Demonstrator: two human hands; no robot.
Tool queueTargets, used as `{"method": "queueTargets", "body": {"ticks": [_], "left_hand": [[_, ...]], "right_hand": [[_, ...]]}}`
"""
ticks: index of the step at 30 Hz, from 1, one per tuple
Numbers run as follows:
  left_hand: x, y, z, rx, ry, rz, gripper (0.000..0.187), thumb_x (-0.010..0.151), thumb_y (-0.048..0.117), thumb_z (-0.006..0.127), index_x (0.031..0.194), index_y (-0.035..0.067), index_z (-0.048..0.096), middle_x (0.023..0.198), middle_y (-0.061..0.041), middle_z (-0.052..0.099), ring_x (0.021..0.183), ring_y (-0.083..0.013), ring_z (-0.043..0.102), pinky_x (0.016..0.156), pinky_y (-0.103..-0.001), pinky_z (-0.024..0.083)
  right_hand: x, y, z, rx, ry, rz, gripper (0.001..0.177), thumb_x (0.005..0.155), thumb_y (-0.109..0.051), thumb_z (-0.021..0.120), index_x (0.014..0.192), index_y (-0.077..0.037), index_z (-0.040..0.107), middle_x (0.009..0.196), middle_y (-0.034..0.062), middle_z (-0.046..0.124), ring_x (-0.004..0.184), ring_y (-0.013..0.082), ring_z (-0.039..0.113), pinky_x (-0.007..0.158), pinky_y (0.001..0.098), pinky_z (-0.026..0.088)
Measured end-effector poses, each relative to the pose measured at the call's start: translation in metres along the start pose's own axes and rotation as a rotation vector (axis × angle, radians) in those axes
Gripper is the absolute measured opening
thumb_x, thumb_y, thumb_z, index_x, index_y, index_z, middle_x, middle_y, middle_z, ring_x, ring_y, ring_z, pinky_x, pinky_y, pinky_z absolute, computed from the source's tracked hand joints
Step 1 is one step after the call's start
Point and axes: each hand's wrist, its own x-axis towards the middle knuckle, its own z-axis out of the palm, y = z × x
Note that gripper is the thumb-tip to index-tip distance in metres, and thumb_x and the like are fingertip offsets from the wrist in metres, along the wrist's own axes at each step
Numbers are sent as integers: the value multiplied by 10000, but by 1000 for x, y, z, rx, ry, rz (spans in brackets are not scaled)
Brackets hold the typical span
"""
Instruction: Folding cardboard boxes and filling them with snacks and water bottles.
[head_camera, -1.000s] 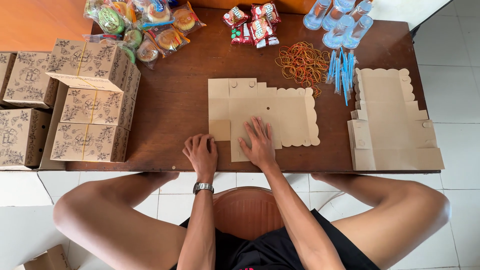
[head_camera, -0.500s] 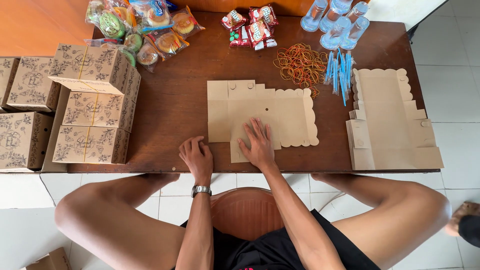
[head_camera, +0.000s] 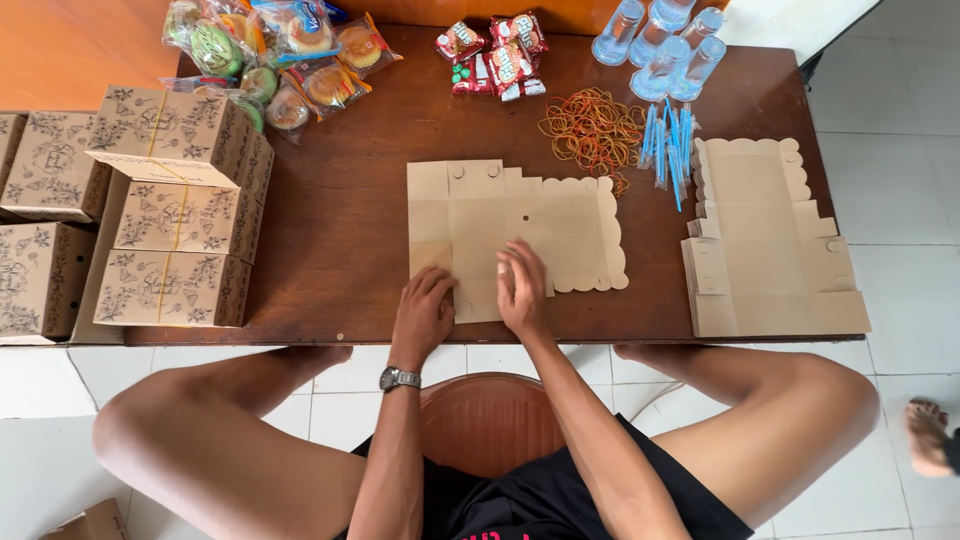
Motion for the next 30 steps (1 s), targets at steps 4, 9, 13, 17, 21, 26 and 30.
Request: {"method": "queueTargets", "body": {"ticks": [4,9,13,17,21,26,30], "left_hand": [[2,-7,-6,-51,-110,-40,465,817,60,661,1276,130,682,1349,-75,615,1410,-312,470,1150,-468,395],[4,-7,-14,-160,-148,-101,500,844,120,726,1336,145,640,1388,-58,616,1439,-287,450,1183,-468,366],[4,5,-26,-237,-126,-151,466,905,155,701,1361,129,614,1388,-86,619,1431,-290,465,1186,-468,364],[1,-2,-8,-302,15,-190,203,956,206,684,1132,133,616,1246,-80,669,1355,-300,545,1128,-484,419],[4,-12,21,-275,154,-208,147,986,243,672,913,155,580,1147,-34,684,1284,-266,602,1055,-454,463],[10,4,23,-182,273,-201,147,1001,259,662,907,153,697,1079,-11,656,1226,-218,612,1022,-396,460],[10,-1,38,-137,382,-191,153,990,277,674,910,156,721,1045,-5,637,1172,-201,621,995,-364,451]], "right_hand": [[3,-4,-4,60,126,27,267,1080,-205,447,1122,-97,686,1162,55,623,1230,303,592,1093,462,409],[4,4,-1,115,255,93,341,1107,-222,355,1106,-128,682,1056,14,614,1049,223,611,1008,380,442],[2,14,1,208,279,193,398,1124,-256,303,1119,-118,676,1052,28,620,1021,217,627,976,368,467],[-2,28,6,311,330,330,450,1136,-280,280,1077,-95,686,969,76,676,940,209,661,824,306,550],[-3,28,7,281,313,356,436,1134,-291,316,954,-110,669,940,59,685,899,201,661,823,306,547],[-1,27,3,257,239,316,461,1124,-306,352,794,-125,618,894,17,670,823,200,650,811,331,526],[2,12,-4,252,124,275,321,1031,-246,476,828,-147,705,962,25,668,853,220,661,825,367,521]]}}
